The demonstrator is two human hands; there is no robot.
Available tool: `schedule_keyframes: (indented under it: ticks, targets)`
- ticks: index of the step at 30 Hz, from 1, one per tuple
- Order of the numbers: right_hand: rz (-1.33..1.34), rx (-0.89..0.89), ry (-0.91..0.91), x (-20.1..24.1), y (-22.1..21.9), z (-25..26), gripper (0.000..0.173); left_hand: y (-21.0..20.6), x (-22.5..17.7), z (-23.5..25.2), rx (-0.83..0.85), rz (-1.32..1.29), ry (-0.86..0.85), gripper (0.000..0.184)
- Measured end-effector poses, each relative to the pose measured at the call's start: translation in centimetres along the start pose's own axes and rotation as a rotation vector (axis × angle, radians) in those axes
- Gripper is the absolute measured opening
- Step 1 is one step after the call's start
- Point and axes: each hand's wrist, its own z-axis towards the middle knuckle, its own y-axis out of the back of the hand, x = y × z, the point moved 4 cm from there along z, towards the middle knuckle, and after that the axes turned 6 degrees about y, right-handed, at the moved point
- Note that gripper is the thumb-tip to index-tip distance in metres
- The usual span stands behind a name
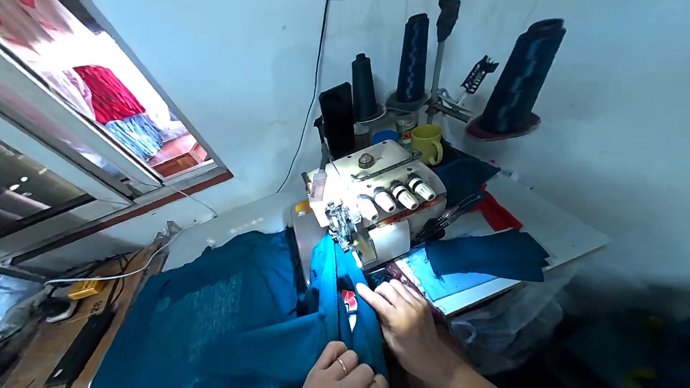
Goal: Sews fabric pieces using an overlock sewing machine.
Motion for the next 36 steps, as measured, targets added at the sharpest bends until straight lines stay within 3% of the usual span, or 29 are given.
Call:
schedule_keyframes:
  ticks: [7, 12, 16, 19, 22, 24, 26, 28, 32, 36]
  targets:
    - [-0.027, 0.004, -0.106, -1.3, -2.8, 2.2, 0.041, -1.5, 2.6, 2.1, -0.192, 0.067, 0.134, 0.022]
    - [0.444, -0.019, -0.381, 3.4, -2.3, -1.8, 0.026, 4.7, 5.1, 0.8, -0.241, -0.047, 0.431, 0.022]
    - [0.740, 0.235, -0.232, 8.7, -5.9, -1.3, 0.038, 8.4, 7.4, -0.2, -0.346, -0.090, 0.507, 0.028]
    - [0.778, 0.409, -0.174, 8.3, -8.7, 2.0, 0.046, 8.5, 7.2, 0.3, -0.369, -0.163, 0.516, 0.026]
    - [0.808, 0.691, -0.237, 6.5, -8.4, 3.4, 0.035, 8.2, 7.8, -0.2, -0.394, -0.122, 0.559, 0.025]
    - [0.729, 0.542, -0.335, 4.9, -6.8, 2.8, 0.026, 7.4, 10.1, -2.2, -0.394, -0.050, 0.463, 0.027]
    - [0.563, 0.106, -0.323, 3.3, -4.7, 2.6, 0.019, 7.1, 10.5, -2.7, -0.418, -0.066, 0.392, 0.026]
    - [0.428, -0.096, -0.217, 2.4, -2.8, 3.4, 0.018, 6.6, 9.3, -2.1, -0.396, -0.100, 0.309, 0.026]
    - [0.192, -0.050, 0.000, 2.4, -0.1, 4.1, 0.023, 4.5, 4.0, 0.9, -0.271, 0.025, 0.135, 0.026]
    - [0.060, -0.015, 0.022, 1.7, 1.7, 0.6, 0.033, 1.2, 0.0, 2.6, -0.172, 0.174, 0.107, 0.020]
